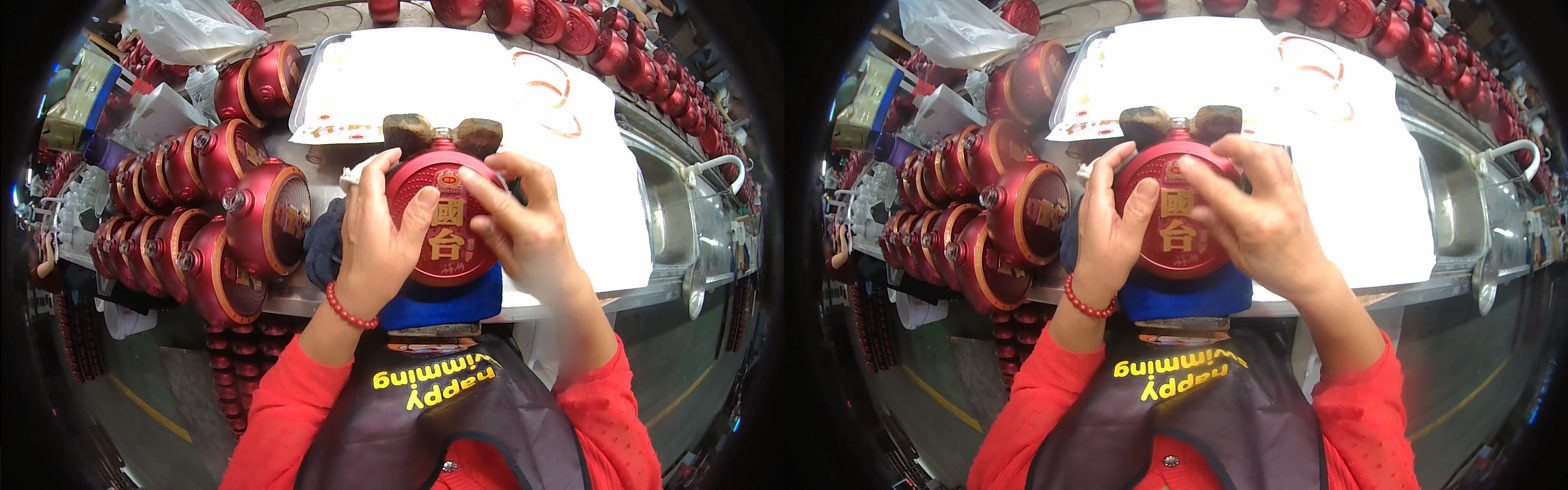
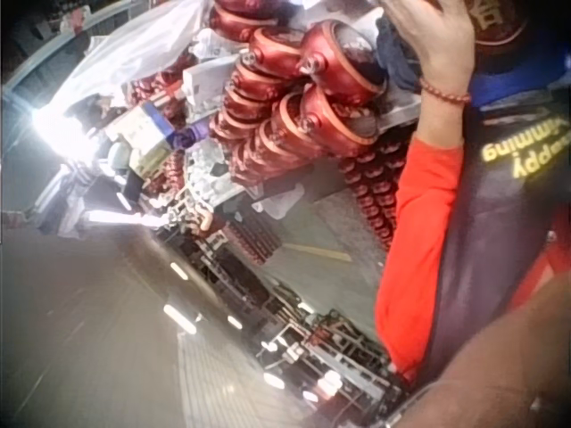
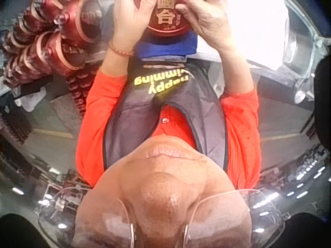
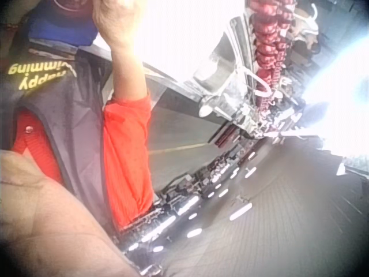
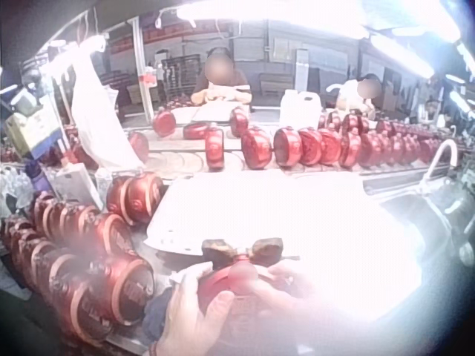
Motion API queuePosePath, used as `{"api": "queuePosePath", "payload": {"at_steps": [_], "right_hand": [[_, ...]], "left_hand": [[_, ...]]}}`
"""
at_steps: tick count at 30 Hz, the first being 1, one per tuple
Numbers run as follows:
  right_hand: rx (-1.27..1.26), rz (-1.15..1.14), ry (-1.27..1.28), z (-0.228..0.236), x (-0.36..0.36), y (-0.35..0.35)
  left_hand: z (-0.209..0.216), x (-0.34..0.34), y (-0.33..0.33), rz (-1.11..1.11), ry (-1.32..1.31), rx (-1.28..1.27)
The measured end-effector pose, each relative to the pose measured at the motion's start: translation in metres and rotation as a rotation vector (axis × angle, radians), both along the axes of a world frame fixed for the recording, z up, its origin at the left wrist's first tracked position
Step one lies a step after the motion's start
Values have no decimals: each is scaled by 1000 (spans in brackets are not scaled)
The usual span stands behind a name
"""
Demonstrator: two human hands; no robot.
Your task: The person applies a gold-colored decorative ring to the rim of a red ceramic jar, presses it into place, and wipes the surface with a cloth. They repeat this process on multiple jars, handling each one individually and placing finished units aside.
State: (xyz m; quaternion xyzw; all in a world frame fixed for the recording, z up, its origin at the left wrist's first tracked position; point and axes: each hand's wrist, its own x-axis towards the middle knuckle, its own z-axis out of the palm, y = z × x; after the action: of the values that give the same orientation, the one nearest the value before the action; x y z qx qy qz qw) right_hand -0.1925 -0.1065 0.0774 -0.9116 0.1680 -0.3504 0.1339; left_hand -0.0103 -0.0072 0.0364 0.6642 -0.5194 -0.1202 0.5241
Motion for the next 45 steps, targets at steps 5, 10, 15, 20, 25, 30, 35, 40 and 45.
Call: {"api": "queuePosePath", "payload": {"at_steps": [5, 10, 15, 20, 25, 30, 35, 40, 45], "right_hand": [[21, -48, 161, -5, -10, 12], [18, -61, 218, -3, -12, 13], [29, -69, 216, -3, -13, 13], [43, -82, 222, -6, -16, 13], [59, -81, 225, -8, -19, 14], [40, -70, 153, -11, -19, 13], [52, -71, 165, -13, -20, 14], [60, -72, 171, -14, -21, 14], [68, -68, 163, -14, -21, 14]], "left_hand": [[4, 2, -12, 19, -47, 81], [4, 4, -14, 4, 37, 121], [6, 6, -14, -9, 41, 130], [4, 6, -15, -21, 71, 142], [4, 8, -16, -36, 108, 150], [8, 7, -19, -20, 49, 173], [8, 8, -20, -29, 66, 177], [4, 10, -20, -38, 82, 176], [7, 11, -21, -30, 49, 193]]}}
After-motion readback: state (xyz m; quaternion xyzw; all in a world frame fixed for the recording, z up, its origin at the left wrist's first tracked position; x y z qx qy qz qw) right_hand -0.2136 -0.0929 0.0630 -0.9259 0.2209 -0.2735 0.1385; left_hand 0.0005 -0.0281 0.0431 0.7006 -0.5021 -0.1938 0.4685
